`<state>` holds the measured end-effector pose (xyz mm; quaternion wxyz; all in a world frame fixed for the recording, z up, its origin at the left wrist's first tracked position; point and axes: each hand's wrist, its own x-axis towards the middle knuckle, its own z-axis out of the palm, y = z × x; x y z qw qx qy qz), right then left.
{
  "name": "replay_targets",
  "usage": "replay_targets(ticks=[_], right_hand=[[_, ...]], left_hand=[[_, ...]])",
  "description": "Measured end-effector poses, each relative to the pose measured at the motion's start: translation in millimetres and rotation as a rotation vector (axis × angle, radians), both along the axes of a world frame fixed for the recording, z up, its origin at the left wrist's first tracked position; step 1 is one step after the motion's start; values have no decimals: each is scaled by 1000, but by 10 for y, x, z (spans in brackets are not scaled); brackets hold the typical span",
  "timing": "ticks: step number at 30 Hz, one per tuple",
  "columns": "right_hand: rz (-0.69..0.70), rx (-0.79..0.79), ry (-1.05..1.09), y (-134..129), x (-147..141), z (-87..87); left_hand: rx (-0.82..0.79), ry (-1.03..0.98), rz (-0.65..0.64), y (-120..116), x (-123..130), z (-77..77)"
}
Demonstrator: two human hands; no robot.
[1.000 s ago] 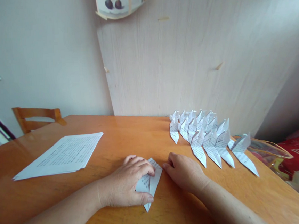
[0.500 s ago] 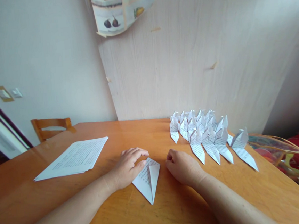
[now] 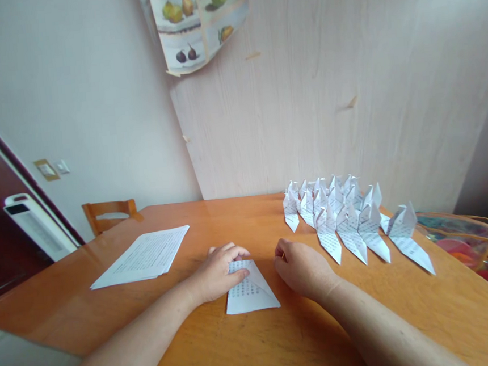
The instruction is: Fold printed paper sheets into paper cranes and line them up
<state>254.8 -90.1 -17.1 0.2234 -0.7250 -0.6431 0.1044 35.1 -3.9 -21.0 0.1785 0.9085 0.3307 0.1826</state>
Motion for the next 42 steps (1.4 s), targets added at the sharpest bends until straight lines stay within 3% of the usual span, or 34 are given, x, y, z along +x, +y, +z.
replay_targets(ticks=[5, 8, 12, 20, 28, 35, 42], right_hand=[[56, 34, -6, -54, -62, 72], [165, 86, 1, -134, -141, 107], [457, 149, 16, -263, -271, 132], [461, 111, -112, -311, -426, 39], [495, 37, -45, -310, -399, -17], [470, -19, 13, -282, -374, -43], [462, -90, 114, -258, -342, -9]], left_hand=[[-330, -249, 118, 23, -13, -61], [-380, -299, 150, 42, -17, -57], [-435, -388, 186, 58, -22, -23], [-436, -386, 216, 39, -21, -33], [-305, -199, 96, 24, -130, 90], [-293, 116, -282, -33, -275, 282], [-393, 188, -327, -39, -415, 459]])
